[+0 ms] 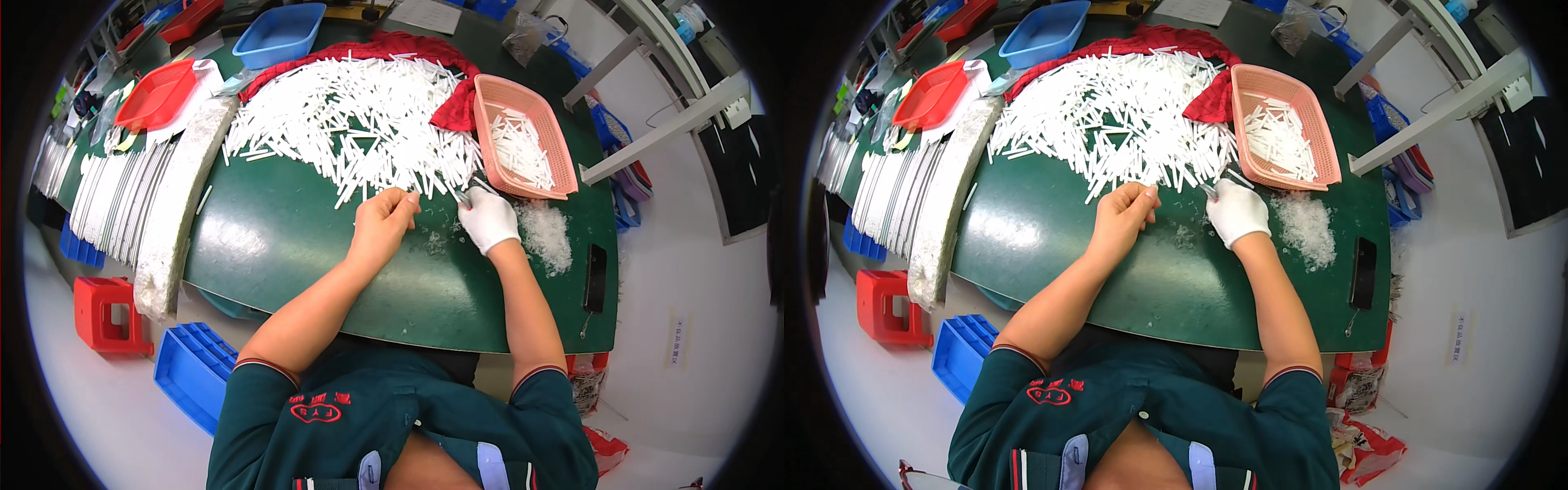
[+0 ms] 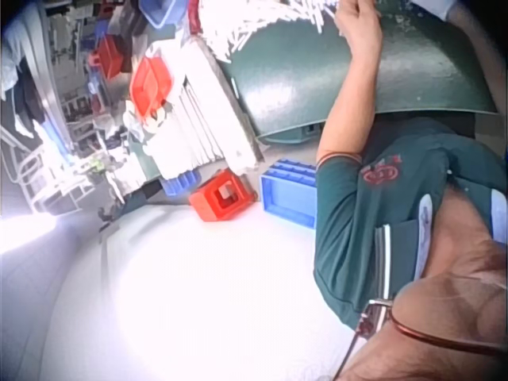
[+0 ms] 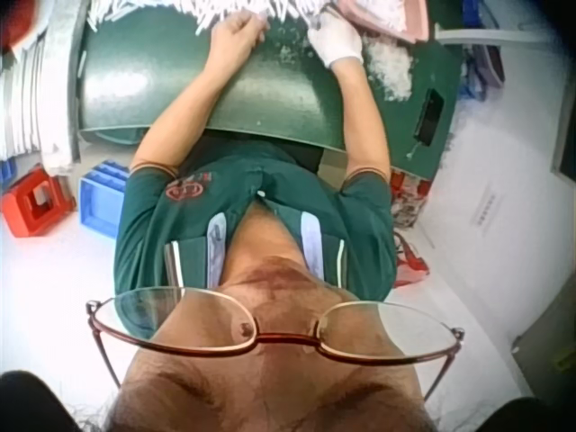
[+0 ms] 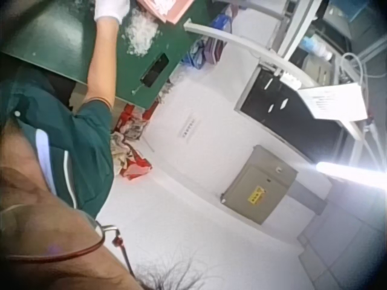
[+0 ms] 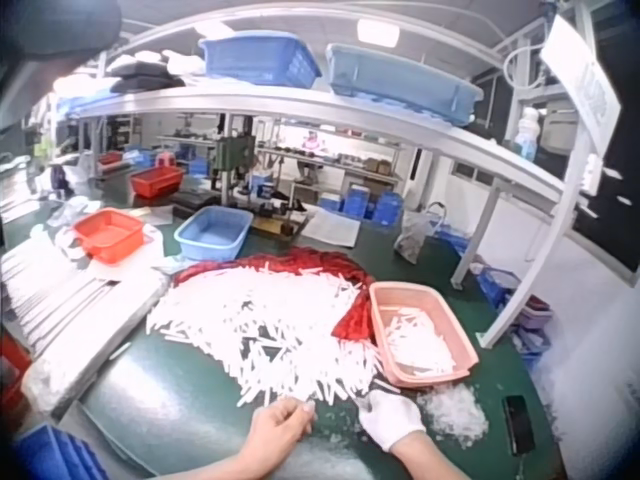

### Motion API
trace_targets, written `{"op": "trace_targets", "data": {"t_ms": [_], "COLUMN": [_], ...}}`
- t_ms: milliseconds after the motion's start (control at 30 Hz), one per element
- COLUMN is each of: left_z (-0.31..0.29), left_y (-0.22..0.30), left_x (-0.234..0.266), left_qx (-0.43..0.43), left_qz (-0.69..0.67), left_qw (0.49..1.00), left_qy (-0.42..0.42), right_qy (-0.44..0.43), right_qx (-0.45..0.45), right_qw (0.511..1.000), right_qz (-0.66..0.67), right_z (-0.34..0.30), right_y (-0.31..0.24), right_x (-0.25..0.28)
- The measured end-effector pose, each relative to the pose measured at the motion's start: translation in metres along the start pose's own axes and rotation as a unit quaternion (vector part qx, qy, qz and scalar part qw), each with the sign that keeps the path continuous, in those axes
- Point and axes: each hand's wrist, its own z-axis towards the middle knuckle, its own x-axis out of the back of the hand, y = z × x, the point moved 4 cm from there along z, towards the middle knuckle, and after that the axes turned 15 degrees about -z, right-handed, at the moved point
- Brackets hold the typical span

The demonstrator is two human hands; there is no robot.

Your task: The person assembles small white plastic rods with rubber attachments by hand at a workstation.

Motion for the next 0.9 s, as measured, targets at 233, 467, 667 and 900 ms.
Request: {"op": "trace_targets", "data": {"t_ms": [233,467,667,900], "left_z": [-0.006,-0.006,-0.004,-0.003], "left_y": [-0.003,-0.001,-0.001,-0.003], "left_x": [-0.016,-0.021,-0.017,-0.016], "left_qx": [0.075,0.118,0.121,0.148], "left_qz": [-0.085,-0.154,-0.170,-0.192], "left_qw": [0.991,0.970,0.970,0.961], "left_qy": [-0.072,-0.146,-0.124,-0.131], "right_qy": [-0.187,-0.206,-0.160,-0.072], "right_qx": [-0.011,0.072,0.083,0.062], "right_qw": [0.829,0.807,0.853,0.914], "right_qz": [0.528,0.548,0.490,0.394], "right_z": [-0.035,-0.042,-0.039,-0.036], "right_y": [0.007,-0.001,0.010,0.016], "right_x": [0.006,0.001,0.000,0.002]}}
